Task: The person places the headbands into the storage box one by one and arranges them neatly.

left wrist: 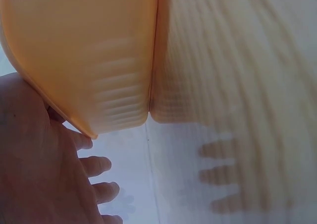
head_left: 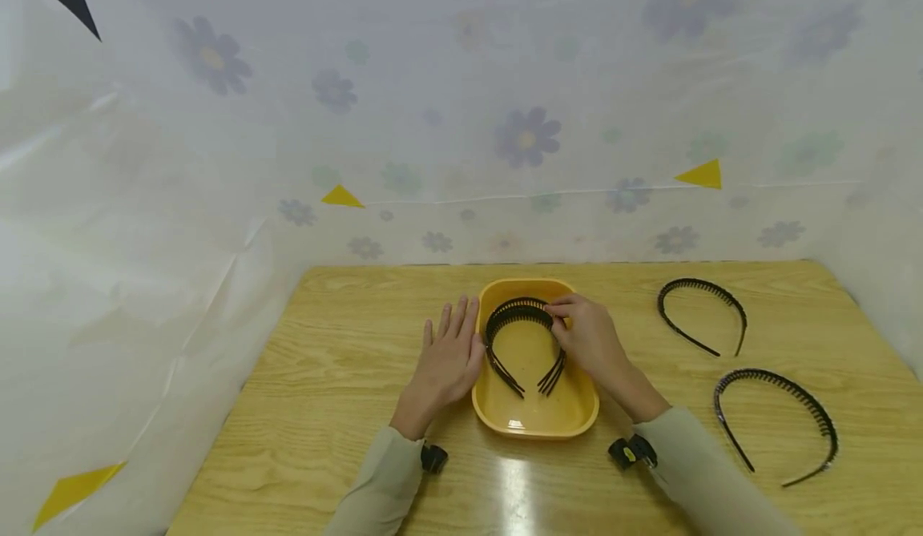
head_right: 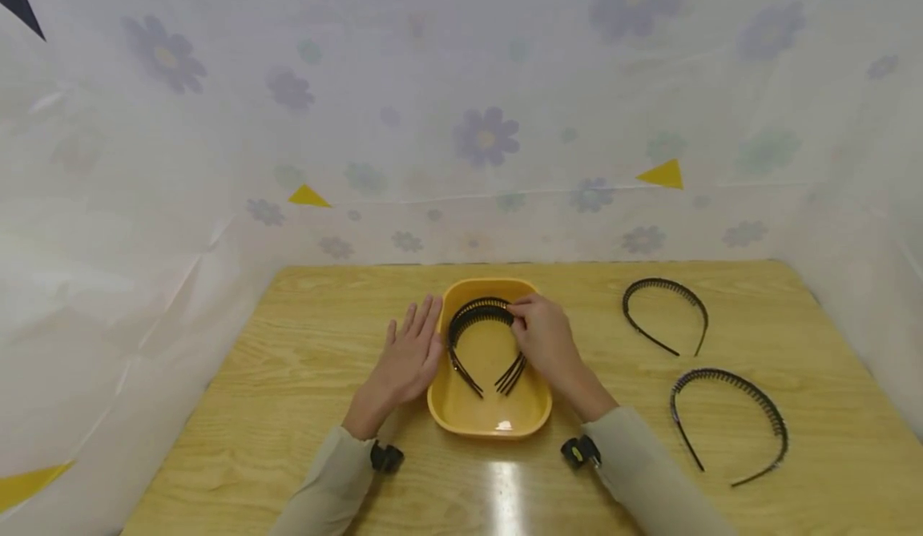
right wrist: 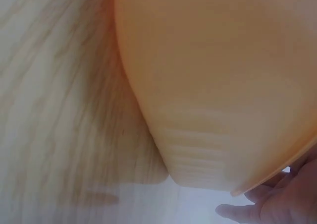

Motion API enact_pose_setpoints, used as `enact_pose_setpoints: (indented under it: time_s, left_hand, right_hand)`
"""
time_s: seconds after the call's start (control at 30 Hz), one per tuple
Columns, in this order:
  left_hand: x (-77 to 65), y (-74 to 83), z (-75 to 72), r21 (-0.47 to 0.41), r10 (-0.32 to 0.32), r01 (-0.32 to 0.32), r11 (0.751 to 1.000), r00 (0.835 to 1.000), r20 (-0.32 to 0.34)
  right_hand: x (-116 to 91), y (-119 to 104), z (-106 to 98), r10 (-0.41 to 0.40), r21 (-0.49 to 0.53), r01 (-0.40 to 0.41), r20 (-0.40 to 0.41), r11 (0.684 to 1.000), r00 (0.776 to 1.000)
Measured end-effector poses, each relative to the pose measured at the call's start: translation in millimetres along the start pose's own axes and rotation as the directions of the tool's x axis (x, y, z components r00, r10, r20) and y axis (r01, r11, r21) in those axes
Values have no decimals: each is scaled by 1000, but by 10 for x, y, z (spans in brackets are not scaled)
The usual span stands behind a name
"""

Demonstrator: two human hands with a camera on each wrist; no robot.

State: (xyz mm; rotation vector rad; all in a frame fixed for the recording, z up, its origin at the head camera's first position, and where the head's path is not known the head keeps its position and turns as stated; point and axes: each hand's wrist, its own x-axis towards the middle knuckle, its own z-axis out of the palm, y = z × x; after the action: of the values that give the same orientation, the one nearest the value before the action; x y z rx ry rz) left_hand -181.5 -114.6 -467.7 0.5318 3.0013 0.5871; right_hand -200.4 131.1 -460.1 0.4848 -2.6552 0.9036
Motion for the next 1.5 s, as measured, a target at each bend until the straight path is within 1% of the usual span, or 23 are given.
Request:
enact_pose_setpoints:
  time_s: [0.2, 0.37, 0.47, 0.67, 0.83, 1.07, 1.37, 1.5]
  left_hand:
    - [-2, -5, -2, -5, 2, -2, 1000, 1000, -4]
    - [0, -7, -2, -3, 7, -7, 1000, 1000, -7]
    - [-5, -9, -4, -3, 5, -5, 1000, 1000, -2]
    - [-17, -2, -19, -11, 8, -8, 1000, 1000, -1]
    - [-19, -3, -25, -16, 9, -9, 1000, 1000, -3]
    - [0, -19, 11, -7, 8, -8, 1000, 1000, 2]
    - [-7, 13, -27, 3, 1, -1, 1000, 1000, 4]
    - [-7, 12, -30, 5, -1, 1, 1000, 1000, 9]
  right_hand:
    - [14, -27, -7, -17, -94, 22, 46, 995, 999]
    - [1, -27, 12, -25, -169, 40, 91, 985, 996]
    - [-4, -33, 18, -27, -195, 48, 109, 980, 994]
    - [-16, -59, 13, -45, -205, 66, 106, 976, 993]
    - [-14, -64, 24, -44, -215, 66, 106, 974, 993]
    - [-23, -71, 32, -38, -229, 60, 103, 971, 994]
    - [-53, -92, 16, -54, -284, 82, 106, 955, 993]
    - [-54, -91, 14, -68, -290, 94, 101, 952, 993]
